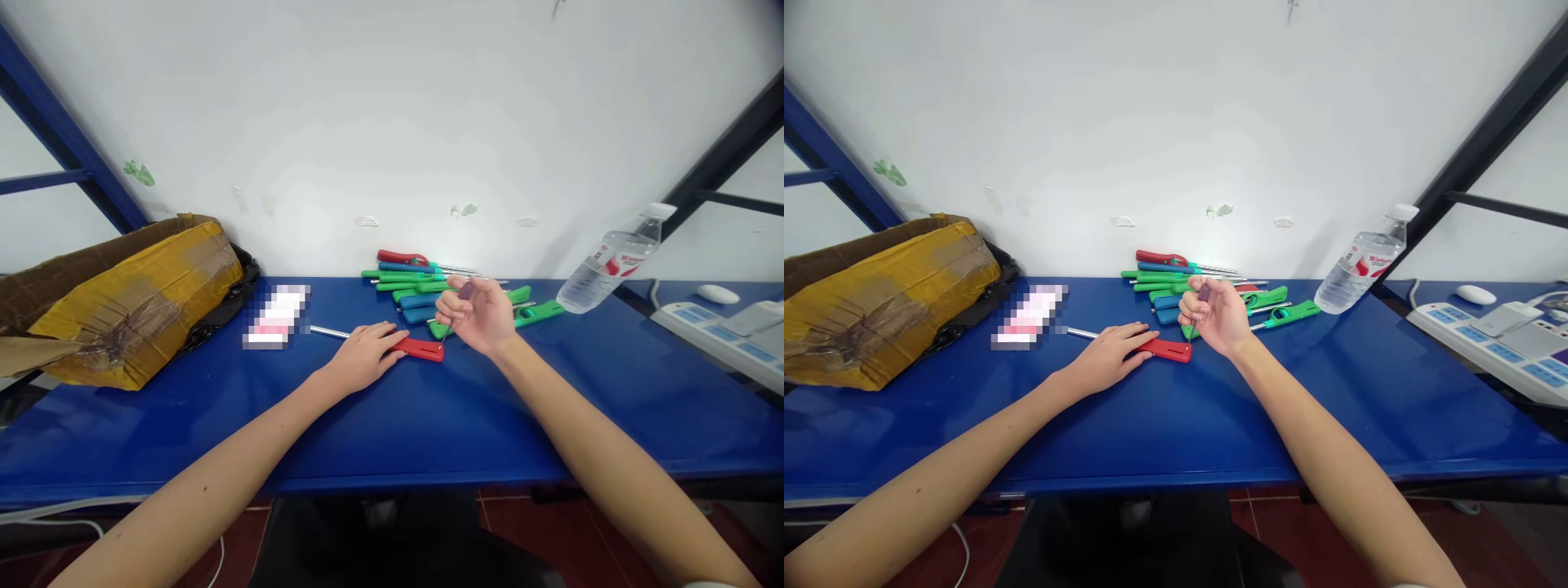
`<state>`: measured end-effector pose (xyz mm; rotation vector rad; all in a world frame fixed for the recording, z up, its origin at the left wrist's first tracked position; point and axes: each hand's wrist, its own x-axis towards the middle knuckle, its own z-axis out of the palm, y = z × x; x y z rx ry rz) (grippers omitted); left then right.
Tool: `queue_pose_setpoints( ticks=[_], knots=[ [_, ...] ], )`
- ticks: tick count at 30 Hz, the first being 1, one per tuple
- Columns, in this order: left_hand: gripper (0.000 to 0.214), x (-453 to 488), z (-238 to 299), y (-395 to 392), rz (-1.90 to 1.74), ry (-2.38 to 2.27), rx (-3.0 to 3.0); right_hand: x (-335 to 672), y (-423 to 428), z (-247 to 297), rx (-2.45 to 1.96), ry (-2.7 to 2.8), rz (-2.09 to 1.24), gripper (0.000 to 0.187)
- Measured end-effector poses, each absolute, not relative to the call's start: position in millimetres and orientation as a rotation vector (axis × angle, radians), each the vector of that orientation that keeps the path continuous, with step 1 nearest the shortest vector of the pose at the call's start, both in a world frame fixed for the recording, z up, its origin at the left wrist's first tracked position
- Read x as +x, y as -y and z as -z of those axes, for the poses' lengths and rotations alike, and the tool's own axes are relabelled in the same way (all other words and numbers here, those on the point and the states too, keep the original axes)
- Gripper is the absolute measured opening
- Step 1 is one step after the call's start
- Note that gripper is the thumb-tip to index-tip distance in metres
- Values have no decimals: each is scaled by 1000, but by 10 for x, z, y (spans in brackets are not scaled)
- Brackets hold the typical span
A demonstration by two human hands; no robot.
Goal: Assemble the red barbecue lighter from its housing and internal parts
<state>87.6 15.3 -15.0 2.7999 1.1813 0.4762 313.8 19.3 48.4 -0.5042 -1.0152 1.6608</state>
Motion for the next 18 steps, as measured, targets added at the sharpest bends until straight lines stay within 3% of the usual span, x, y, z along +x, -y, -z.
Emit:
queue_pose_setpoints(
  ticks=[3,9,15,18],
  knots=[
    [41,875,139,-151,-473,-1178,2803,3135,-219,-470,-570,1037,-1576,26],
    [42,874,139,-148,-474,-1173,2807,3103,-208,-456,-656,1130,-1513,44],
    [42,876,137,-143,-475,-1179,2797,3099,-153,-498,-619,1076,-1560,28],
    [42,876,131,-143,-469,-1181,2794,3101,-193,-479,-603,1060,-1556,33]
  ],
)
